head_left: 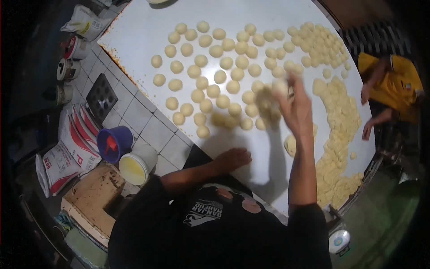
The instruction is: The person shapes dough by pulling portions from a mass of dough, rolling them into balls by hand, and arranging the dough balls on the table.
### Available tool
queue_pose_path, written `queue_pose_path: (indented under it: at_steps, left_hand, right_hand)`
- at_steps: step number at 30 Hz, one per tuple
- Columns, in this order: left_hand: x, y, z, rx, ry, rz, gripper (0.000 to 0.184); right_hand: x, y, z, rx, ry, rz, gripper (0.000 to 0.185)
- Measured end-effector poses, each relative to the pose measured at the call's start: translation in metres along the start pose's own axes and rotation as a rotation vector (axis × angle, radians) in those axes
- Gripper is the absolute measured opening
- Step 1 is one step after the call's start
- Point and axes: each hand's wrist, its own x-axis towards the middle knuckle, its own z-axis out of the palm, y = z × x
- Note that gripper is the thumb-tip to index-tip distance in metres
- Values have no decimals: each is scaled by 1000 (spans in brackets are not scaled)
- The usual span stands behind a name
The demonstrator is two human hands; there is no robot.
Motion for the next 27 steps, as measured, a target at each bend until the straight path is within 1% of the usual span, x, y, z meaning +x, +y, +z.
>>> queue_pose_path:
  at_steps: [1,2,3,4,5,6,7,8,10,11,12,13,14,15,17,18,19,20,21,22,23,24,25,26,27]
  left_hand:
    - [-6,-14,-10,-72,-70,29,40]
    - [0,-24,-19,-69,-73,25,40]
    - [15,-32,-32,-100,-80,-98,36]
    - [31,-39,-50,-131,-87,-216,33]
    - [57,-51,-87,-232,161,-281,33]
    - [94,-62,-141,-341,402,-344,33]
    - [125,-76,-182,-373,521,-397,37]
    - [146,-98,-223,-315,598,-457,42]
    - [173,-159,-286,-140,702,-559,52]
    - [190,-195,-297,-86,758,-546,44]
    - [208,-231,-309,-30,814,-535,36]
    - [217,-280,-308,49,775,-545,35]
    - [221,-318,-300,175,477,-732,35]
    - [237,-302,-277,144,453,-681,35]
    - [245,-263,-255,1034,479,-196,35]
    - [258,-226,-237,630,513,-81,35]
    - [262,-157,-206,133,507,-166,34]
    - [254,-115,-165,-278,401,-416,33]
    - [248,-81,-116,-228,378,-250,31]
    - [257,6,-93,-505,193,-425,20]
    - [244,42,-44,-496,138,-316,21]
    - [232,72,-3,-574,-11,-327,27]
    - [222,98,28,-611,-226,-463,34]
    - [221,129,43,-750,-356,-632,41]
    - [203,142,74,-965,-392,-772,50]
  right_hand:
    - [44,-18,16,33,153,-159,56]
    - [89,-21,45,192,248,-230,55]
    - [131,-17,76,348,349,-297,54]
    - [174,-1,111,121,308,-312,54]
    - [184,10,132,4,295,-298,54]
    - [194,19,152,-113,281,-287,54]
    - [190,21,160,-140,343,-342,55]
    - [183,22,162,-180,403,-396,56]
    - [128,23,147,-25,311,-489,54]
    - [90,33,151,-32,269,-571,46]
    - [42,28,156,154,127,-268,40]
    - [2,25,145,224,4,-210,36]
    - [-39,29,136,117,-80,-181,34]
    - [-74,34,135,29,-174,-163,32]
    - [-143,49,103,-65,32,-248,25]
    - [-192,103,117,-367,-7,-114,22]
    - [-226,123,96,-356,108,-29,21]
    - [-260,143,75,-333,222,55,20]
    - [-275,149,34,-218,333,264,26]
    - [-300,177,22,-160,505,462,33]
    - [-316,198,-2,-221,572,527,44]
    - [-324,217,-16,-334,645,563,49]
    - [-328,240,-22,-267,683,549,49]
    - [-337,265,-18,-198,718,538,50]
    - [-348,292,-3,-133,711,525,50]
